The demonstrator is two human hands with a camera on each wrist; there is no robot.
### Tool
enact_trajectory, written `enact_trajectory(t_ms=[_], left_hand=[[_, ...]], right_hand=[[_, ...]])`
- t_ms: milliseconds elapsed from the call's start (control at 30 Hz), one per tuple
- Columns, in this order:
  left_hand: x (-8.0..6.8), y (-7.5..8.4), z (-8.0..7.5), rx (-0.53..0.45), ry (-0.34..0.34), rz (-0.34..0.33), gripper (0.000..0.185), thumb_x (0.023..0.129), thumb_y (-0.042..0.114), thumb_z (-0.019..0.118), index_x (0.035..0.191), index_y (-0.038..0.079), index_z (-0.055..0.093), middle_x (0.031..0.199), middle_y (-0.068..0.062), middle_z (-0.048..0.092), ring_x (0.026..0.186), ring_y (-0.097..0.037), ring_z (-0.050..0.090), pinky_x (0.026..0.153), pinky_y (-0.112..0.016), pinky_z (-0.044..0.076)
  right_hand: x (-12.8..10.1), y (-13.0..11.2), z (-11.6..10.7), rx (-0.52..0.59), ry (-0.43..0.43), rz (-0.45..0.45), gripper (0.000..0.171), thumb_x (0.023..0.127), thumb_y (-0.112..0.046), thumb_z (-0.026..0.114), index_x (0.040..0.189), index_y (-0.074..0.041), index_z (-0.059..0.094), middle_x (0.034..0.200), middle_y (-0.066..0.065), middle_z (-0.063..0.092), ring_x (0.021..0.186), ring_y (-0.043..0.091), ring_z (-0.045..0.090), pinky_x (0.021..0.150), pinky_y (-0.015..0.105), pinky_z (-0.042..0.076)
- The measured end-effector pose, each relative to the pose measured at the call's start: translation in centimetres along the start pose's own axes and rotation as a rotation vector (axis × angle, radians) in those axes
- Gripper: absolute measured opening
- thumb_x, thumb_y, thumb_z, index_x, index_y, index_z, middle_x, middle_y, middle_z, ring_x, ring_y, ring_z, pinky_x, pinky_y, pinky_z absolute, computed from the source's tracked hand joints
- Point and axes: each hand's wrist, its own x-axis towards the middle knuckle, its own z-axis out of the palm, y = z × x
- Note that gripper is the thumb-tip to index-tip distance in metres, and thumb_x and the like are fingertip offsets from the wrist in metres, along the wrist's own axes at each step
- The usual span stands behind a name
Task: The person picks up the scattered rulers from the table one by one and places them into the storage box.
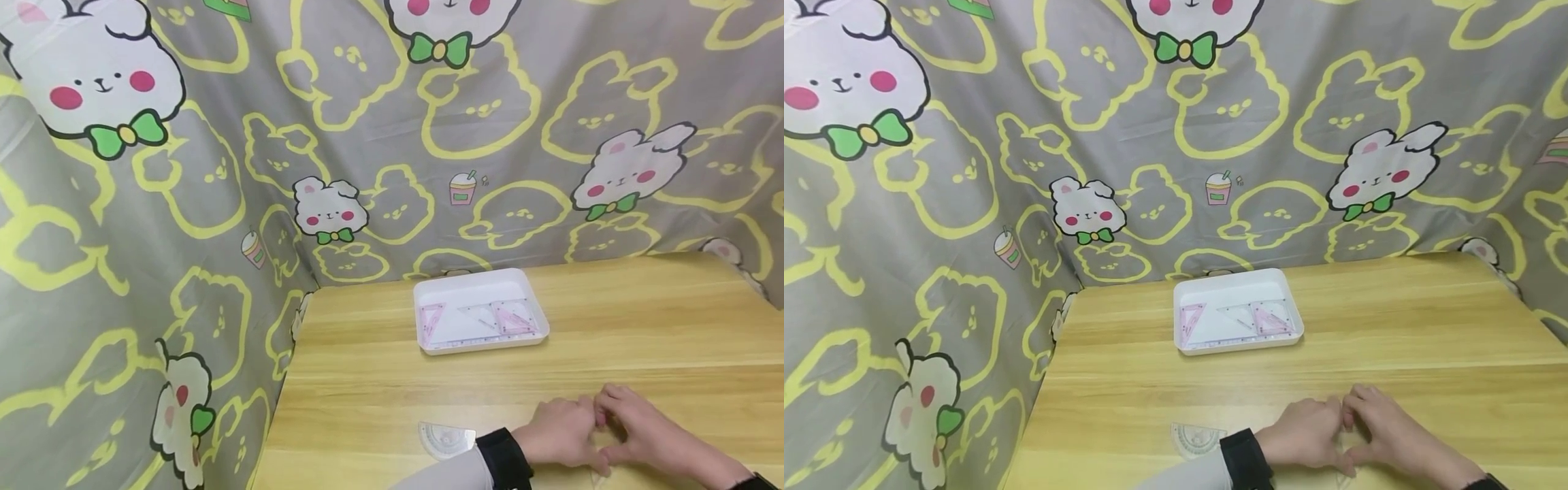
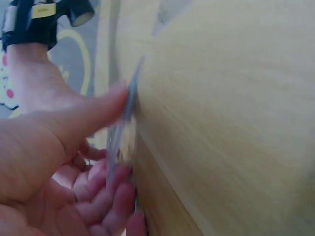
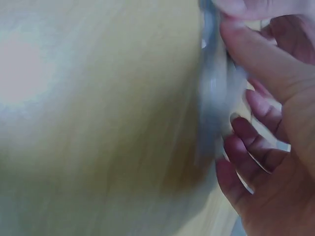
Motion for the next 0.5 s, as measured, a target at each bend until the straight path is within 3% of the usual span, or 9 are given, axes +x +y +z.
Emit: enact_trajectory(t_ms=[133, 333, 500], left_hand=[[-0.7, -1.1, -0.3, -0.098, 0.033, 0.075, 0.022, 0.092, 0.048, 0.079, 0.093, 0.032, 0.063, 0.071, 0.026, 0.055, 0.062, 0.01, 0.043, 0.059, -0.009, 0.032], [-1.0, -3.0, -0.5, -0.253, 0.164, 0.101, 0.007, 0.095, 0.032, 0.078, 0.093, 0.029, 0.071, 0.073, 0.029, 0.064, 0.058, 0.017, 0.04, 0.057, -0.004, 0.035], [-0.9, -4.2, -1.2, -0.561, 0.263, 0.084, 0.008, 0.097, 0.015, 0.075, 0.103, 0.017, 0.071, 0.08, 0.017, 0.075, 0.058, 0.02, 0.049, 0.057, -0.004, 0.043]], right_hand=[[0.4, 0.1, -0.4, 0.173, -0.047, 0.046, 0.042, 0.074, -0.028, 0.093, 0.09, -0.023, 0.055, 0.083, -0.018, 0.048, 0.074, -0.004, 0.041, 0.056, 0.02, 0.033], [1.2, -0.2, -0.6, 0.271, -0.021, 0.096, 0.024, 0.088, -0.01, 0.084, 0.094, -0.021, 0.064, 0.083, -0.02, 0.061, 0.073, -0.003, 0.056, 0.058, 0.022, 0.047], [2.2, -1.1, -0.5, 0.229, 0.147, 0.185, 0.023, 0.09, -0.003, 0.08, 0.109, -0.009, 0.07, 0.098, -0.001, 0.073, 0.086, -0.002, 0.066, 0.07, 0.02, 0.056]])
